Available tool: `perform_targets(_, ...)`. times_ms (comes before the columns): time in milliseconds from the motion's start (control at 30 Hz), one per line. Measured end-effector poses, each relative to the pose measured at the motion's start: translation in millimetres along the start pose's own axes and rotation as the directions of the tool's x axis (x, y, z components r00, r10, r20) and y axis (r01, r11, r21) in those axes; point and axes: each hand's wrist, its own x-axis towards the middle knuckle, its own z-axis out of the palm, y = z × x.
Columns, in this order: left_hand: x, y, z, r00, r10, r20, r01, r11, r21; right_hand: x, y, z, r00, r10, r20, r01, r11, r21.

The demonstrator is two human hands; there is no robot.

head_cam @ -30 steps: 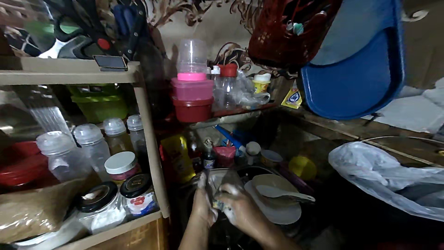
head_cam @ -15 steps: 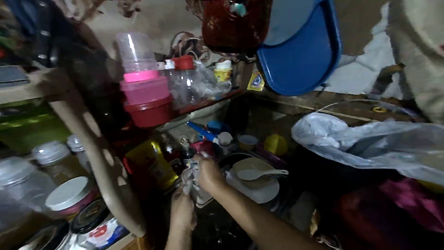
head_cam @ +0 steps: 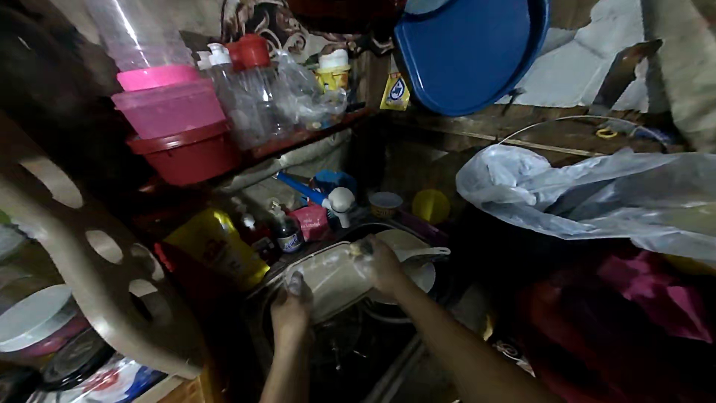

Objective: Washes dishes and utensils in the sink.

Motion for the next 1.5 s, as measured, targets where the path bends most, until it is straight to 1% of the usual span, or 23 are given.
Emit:
perform_targets(100,-3,15,23,0.999,-0.020,0.035,0.019,1.000,0.020,2,9,-30,0.986,-0.009,-0.164,0.007,1.000,-0.015)
perform_targets(167,3,21,40,0.996,0.027,0.080,-0.028,0.999,0.017,3,19,-50,0.969,-0.046,-0.242,0.039,0.999,-0.037)
perform_targets(233,14,23,59,0.983,0.081,0.166,-0.080,0.997,-0.017,1,30,-66,0.968,-0.065,-0.241,0.039,0.993,-0.112)
perform_targets(300,24,21,80,0.960,0.100,0.261,-0.102,0.995,-0.006,-5,40,-72,0.976,-0.018,-0.215,-0.026,0.979,-0.201)
perform_targets(333,28,19,89,0.953,0.099,0.286,-0.107,0.994,0.014,-9,45,-73,0.980,0.012,-0.199,-0.060,0.969,-0.238)
perform_targets(400,35,14,108,0.955,0.098,0.280,-0.117,0.992,0.053,-13,56,-73,0.985,0.068,-0.159,-0.111,0.954,-0.280)
perform_targets(533,41,5,132,0.960,0.054,0.275,-0.095,0.986,0.136,-16,74,-75,0.979,0.112,-0.171,-0.149,0.963,-0.223)
perform_targets(600,43,2,139,0.945,0.045,0.324,-0.148,0.942,0.301,-17,76,-77,0.969,0.119,-0.215,-0.160,0.970,-0.183)
perform_targets(667,49,-3,142,0.917,0.003,0.400,-0.233,0.816,0.529,-16,73,-78,0.958,0.145,-0.249,-0.190,0.968,-0.166)
perform_targets(700,51,-4,143,0.908,-0.033,0.417,-0.245,0.765,0.595,-15,71,-77,0.955,0.151,-0.257,-0.199,0.965,-0.170)
perform_targets(733,52,-4,143,0.904,-0.061,0.424,-0.245,0.740,0.627,-13,70,-77,0.953,0.140,-0.268,-0.193,0.964,-0.183)
perform_targets(767,52,-4,143,0.900,-0.076,0.430,-0.241,0.734,0.635,-12,70,-76,0.953,0.127,-0.274,-0.186,0.962,-0.199)
perform_targets(867,53,-11,138,0.887,-0.072,0.456,-0.232,0.784,0.576,-9,69,-74,0.966,0.112,-0.234,-0.176,0.946,-0.272)
perform_targets(967,59,-16,133,0.856,-0.041,0.515,-0.272,0.812,0.517,-7,65,-72,0.977,0.122,-0.177,-0.174,0.931,-0.320)
perform_targets(1033,64,-17,129,0.843,-0.009,0.537,-0.295,0.827,0.478,-6,63,-71,0.978,0.121,-0.170,-0.174,0.924,-0.339)
perform_targets(1100,74,-21,123,0.867,0.051,0.495,-0.305,0.841,0.448,-6,59,-71,0.975,0.135,-0.175,-0.189,0.920,-0.344)
perform_targets(1133,81,-21,118,0.885,0.058,0.463,-0.291,0.843,0.452,-6,59,-71,0.974,0.140,-0.180,-0.196,0.917,-0.348)
perform_targets(1200,98,-26,108,0.910,0.051,0.411,-0.275,0.817,0.506,-7,57,-72,0.977,0.134,-0.168,-0.187,0.916,-0.354)
perform_targets(1233,106,-30,104,0.914,0.044,0.402,-0.282,0.782,0.555,-7,56,-70,0.981,0.130,-0.146,-0.175,0.917,-0.358)
perform_targets(1300,119,-40,99,0.910,-0.019,0.414,-0.284,0.700,0.656,-7,52,-65,0.987,0.153,-0.040,-0.157,0.915,-0.371)
perform_targets(1333,122,-45,98,0.906,-0.063,0.418,-0.269,0.678,0.684,-4,51,-61,0.983,0.182,0.024,-0.157,0.903,-0.399)
perform_targets(1400,124,-52,99,0.897,-0.116,0.426,-0.245,0.671,0.700,2,56,-54,0.968,0.231,0.093,-0.161,0.865,-0.475)
perform_targets(1500,122,-53,102,0.885,-0.114,0.451,-0.264,0.675,0.689,10,57,-48,0.953,0.285,0.106,-0.190,0.831,-0.523)
